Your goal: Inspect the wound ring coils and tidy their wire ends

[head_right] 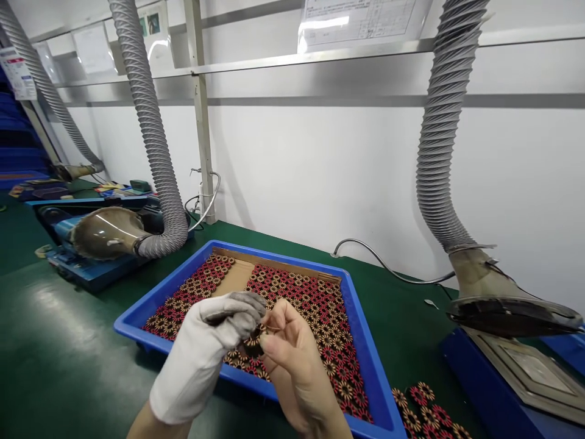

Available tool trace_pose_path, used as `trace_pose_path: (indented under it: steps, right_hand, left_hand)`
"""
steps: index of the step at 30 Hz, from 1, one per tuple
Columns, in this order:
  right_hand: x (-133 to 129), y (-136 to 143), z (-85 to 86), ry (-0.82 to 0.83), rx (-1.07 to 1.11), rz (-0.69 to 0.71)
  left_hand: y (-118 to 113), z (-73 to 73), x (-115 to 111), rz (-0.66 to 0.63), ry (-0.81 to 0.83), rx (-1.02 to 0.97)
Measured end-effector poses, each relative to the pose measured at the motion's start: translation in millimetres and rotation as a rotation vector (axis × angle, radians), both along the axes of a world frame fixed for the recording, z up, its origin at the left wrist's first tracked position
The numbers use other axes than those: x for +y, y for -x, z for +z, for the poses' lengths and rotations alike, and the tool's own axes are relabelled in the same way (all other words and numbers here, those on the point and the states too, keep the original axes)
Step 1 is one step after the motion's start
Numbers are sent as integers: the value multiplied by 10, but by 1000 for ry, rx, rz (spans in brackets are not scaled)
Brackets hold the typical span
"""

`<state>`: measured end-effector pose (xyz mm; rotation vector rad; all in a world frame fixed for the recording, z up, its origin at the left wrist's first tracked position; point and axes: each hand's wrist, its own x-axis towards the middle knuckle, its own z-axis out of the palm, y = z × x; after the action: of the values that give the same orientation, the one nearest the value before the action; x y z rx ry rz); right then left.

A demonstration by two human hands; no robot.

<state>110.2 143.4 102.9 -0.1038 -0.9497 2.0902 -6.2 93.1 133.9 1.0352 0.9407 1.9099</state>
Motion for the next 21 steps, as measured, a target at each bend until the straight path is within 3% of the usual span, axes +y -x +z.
trace_pose_path:
  steps: [4, 9, 13, 21]
  right_hand:
    - [20, -25, 19, 16, -23, 61]
    - [-3, -37, 81, 37, -39, 22]
    - [-34, -28, 94, 82, -44, -1]
    - [-19, -20, 87, 86, -51, 42]
  left_hand:
    - [79, -29, -14, 111, -55, -170]
    - [154, 77, -144, -25, 131, 93]
    - [86, 114, -158, -86, 146, 174]
    - [115, 94, -159, -11, 84, 203]
